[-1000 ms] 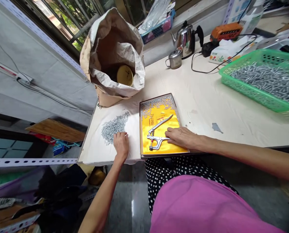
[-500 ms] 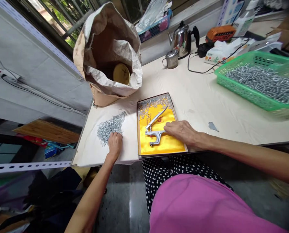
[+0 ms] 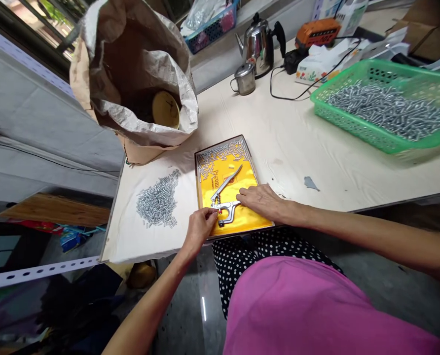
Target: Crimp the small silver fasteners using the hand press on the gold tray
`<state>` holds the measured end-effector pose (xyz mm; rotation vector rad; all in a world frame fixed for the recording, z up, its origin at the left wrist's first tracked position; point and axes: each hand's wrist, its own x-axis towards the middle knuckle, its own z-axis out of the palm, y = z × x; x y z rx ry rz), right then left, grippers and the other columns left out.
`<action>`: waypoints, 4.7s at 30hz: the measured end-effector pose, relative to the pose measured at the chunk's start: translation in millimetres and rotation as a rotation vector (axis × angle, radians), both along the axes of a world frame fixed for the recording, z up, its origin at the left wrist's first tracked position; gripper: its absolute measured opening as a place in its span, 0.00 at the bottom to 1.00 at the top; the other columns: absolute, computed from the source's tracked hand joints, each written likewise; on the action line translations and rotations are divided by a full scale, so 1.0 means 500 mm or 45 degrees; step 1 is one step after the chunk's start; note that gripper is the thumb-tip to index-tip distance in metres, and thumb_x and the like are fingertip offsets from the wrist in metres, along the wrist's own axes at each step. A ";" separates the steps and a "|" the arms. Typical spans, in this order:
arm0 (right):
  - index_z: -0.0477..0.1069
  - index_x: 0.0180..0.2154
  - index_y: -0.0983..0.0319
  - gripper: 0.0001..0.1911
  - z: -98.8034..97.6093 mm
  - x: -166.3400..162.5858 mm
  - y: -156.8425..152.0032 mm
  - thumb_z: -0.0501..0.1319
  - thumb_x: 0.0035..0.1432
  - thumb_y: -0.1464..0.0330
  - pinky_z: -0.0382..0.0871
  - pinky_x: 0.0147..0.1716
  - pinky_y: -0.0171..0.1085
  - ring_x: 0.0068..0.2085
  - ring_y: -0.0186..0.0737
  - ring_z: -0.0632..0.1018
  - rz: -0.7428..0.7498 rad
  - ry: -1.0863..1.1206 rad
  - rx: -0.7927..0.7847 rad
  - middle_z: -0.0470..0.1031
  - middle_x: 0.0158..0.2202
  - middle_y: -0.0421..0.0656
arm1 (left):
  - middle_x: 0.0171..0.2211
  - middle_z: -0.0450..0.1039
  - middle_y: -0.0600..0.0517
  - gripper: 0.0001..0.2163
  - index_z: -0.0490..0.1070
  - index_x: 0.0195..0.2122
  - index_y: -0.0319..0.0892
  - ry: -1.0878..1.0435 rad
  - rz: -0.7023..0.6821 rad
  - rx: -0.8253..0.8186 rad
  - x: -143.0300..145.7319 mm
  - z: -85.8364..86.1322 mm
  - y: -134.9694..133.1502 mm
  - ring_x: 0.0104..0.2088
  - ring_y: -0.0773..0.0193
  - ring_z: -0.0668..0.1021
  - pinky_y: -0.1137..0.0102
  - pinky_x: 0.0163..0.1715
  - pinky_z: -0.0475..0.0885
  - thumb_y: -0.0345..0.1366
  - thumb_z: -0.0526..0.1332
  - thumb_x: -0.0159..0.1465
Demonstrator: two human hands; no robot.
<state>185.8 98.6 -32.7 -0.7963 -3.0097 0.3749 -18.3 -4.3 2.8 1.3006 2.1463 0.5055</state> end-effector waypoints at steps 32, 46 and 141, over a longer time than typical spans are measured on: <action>0.70 0.51 0.63 0.21 -0.020 0.004 0.029 0.67 0.60 0.60 0.63 0.44 0.45 0.52 0.56 0.70 0.000 0.293 0.112 0.69 0.56 0.54 | 0.16 0.70 0.56 0.19 0.71 0.23 0.37 -0.541 0.420 -0.501 0.012 0.003 0.021 0.15 0.74 0.69 0.77 0.19 0.65 0.44 0.77 0.51; 0.71 0.52 0.67 0.42 0.006 -0.027 0.122 0.70 0.47 0.43 0.60 0.49 0.47 0.51 0.56 0.66 0.122 0.089 0.140 0.70 0.53 0.55 | 0.16 0.70 0.55 0.17 0.71 0.23 0.37 -0.539 0.416 -0.483 0.014 0.000 0.018 0.14 0.73 0.69 0.77 0.18 0.65 0.42 0.76 0.52; 0.71 0.39 0.61 0.09 -0.052 -0.011 -0.017 0.54 0.69 0.75 0.54 0.35 0.41 0.40 0.45 0.68 0.024 0.270 0.204 0.73 0.38 0.47 | 0.15 0.70 0.56 0.11 0.72 0.27 0.35 -0.642 0.438 -0.334 0.025 0.022 0.002 0.13 0.74 0.69 0.79 0.17 0.66 0.34 0.71 0.60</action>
